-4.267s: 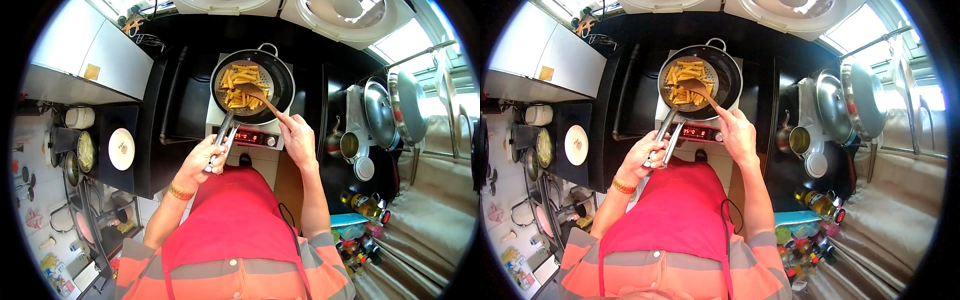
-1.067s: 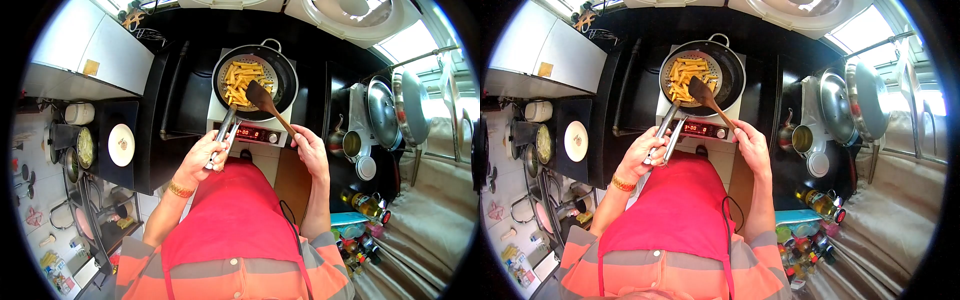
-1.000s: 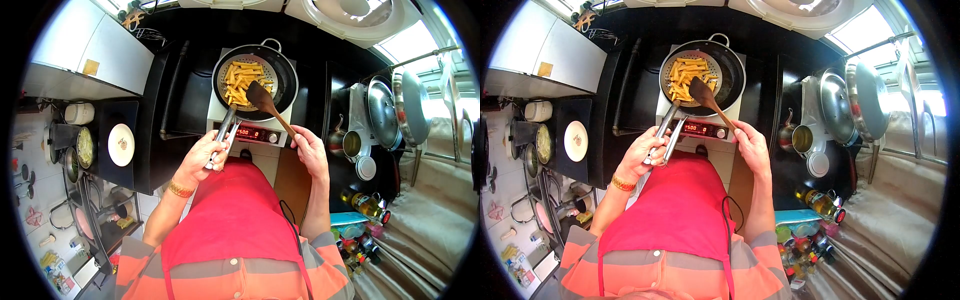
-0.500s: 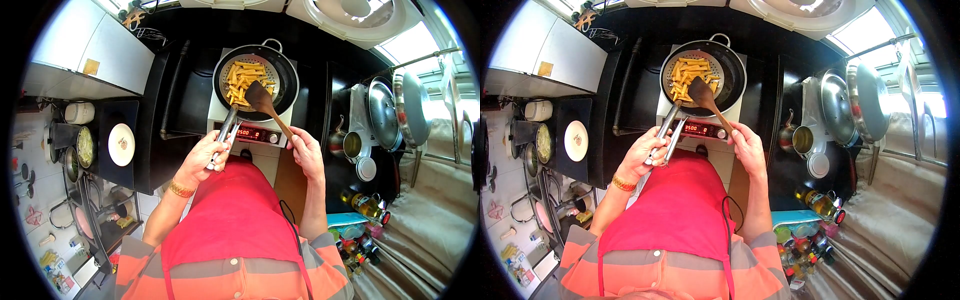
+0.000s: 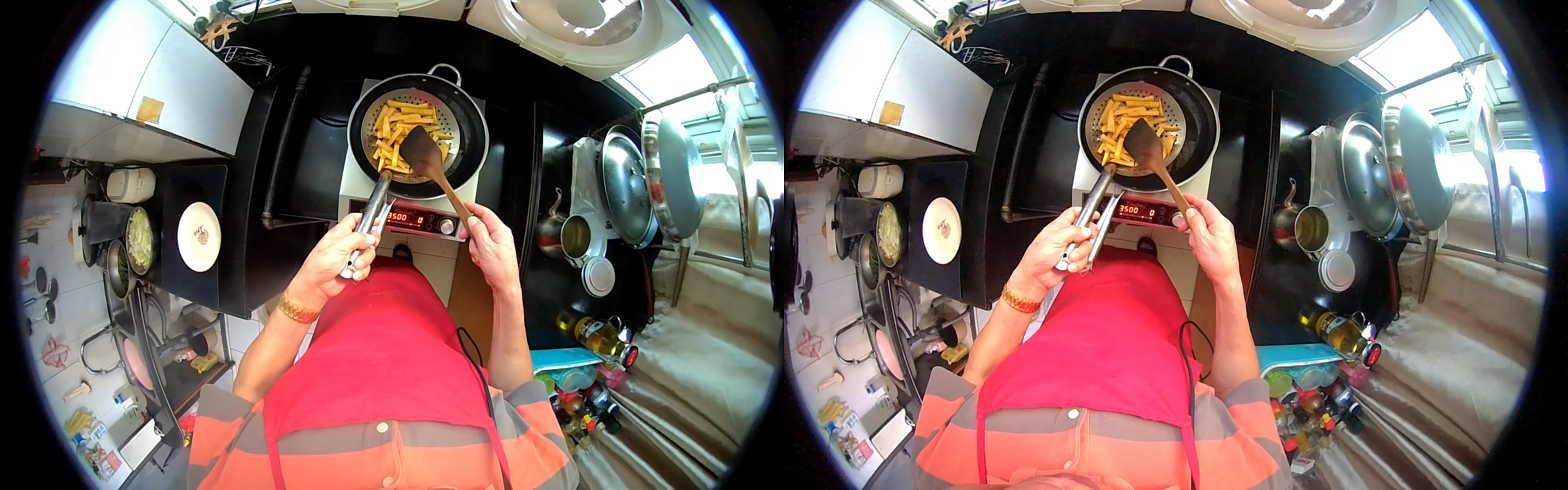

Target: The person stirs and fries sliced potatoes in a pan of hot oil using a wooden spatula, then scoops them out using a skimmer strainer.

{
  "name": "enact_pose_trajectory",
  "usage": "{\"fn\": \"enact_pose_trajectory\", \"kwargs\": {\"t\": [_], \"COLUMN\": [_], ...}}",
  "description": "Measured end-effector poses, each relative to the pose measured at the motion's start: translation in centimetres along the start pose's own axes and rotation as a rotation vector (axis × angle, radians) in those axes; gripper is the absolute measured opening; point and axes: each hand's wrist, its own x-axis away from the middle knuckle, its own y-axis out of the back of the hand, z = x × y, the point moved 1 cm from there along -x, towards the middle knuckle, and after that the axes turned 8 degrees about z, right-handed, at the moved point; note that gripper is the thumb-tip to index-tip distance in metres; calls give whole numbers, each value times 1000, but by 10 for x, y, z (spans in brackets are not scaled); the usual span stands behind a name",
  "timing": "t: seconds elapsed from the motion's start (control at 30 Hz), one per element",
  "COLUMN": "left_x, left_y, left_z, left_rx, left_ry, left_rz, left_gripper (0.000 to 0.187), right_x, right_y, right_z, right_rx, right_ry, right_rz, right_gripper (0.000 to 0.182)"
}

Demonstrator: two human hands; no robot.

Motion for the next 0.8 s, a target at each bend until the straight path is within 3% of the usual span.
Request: {"fn": "enact_pose_trajectory", "kwargs": {"t": [0.53, 0.73, 0.8], "left_x": [1, 1, 0], "left_y": [-4, -5, -5], "left_z": [-3, -3, -2], "left_rx": [-6, -8, -6], "left_ry": [-2, -7, -9], "left_rz": [-20, -12, -9], "left_gripper": [25, 24, 24], "right_x": [-2, 0, 0], "right_y": [-2, -9, -12], "right_z": [-7, 0, 0], "right_rx": [-1, 246, 386], "right_ry": [22, 12, 140], "right_rz": [-23, -98, -98], "right_gripper": [33, 33, 32]}}
